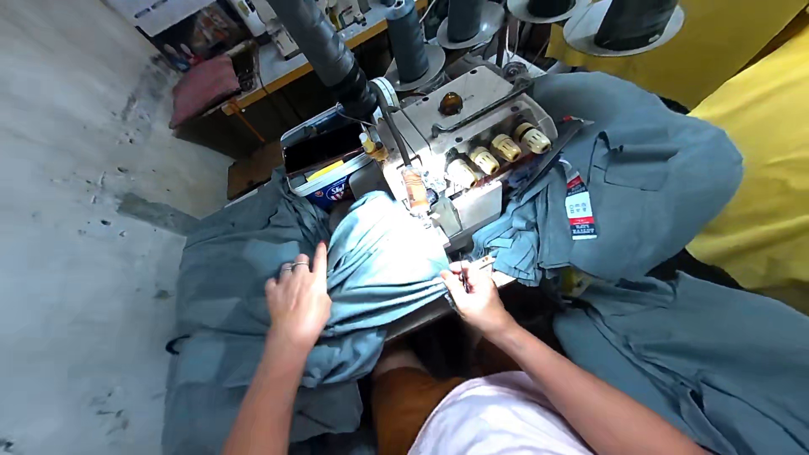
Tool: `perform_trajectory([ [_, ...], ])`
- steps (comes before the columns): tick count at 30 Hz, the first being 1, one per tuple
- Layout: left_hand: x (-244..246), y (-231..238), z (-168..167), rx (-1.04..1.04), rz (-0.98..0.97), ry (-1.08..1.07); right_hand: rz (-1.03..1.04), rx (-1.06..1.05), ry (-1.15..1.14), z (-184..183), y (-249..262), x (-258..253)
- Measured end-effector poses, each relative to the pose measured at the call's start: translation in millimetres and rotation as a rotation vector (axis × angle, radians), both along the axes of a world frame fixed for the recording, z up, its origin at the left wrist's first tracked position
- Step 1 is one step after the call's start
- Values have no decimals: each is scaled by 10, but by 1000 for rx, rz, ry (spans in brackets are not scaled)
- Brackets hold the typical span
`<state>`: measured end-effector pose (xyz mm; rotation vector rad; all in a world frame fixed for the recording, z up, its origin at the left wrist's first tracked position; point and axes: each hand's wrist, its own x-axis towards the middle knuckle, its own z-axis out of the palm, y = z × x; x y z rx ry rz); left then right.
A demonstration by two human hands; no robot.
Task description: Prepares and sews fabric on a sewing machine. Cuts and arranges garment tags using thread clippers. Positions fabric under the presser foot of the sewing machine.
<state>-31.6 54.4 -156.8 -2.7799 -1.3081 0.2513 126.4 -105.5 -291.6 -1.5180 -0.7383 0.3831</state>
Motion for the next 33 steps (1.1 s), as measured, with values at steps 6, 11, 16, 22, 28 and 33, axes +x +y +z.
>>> perform_trajectory([
  [6,443,-464,-389,300,-336,-612,12,-104,-85,1,7,93],
  [11,766,-490,-746,50,-471,-721,-21,-49,-91,31,2,75],
  [16,714,-388,-785,-54,-498,-725,4,25,70,41,11,70],
  [22,679,-462,-861,194,-555,-735,103,115,277,151,-110,47],
  [28,535,-723,-701,165,-590,-702,129,104,343,197,-164,59],
  [33,113,-1055,-658,-477,-796,-493,170,83,437,188,-200,98],
])
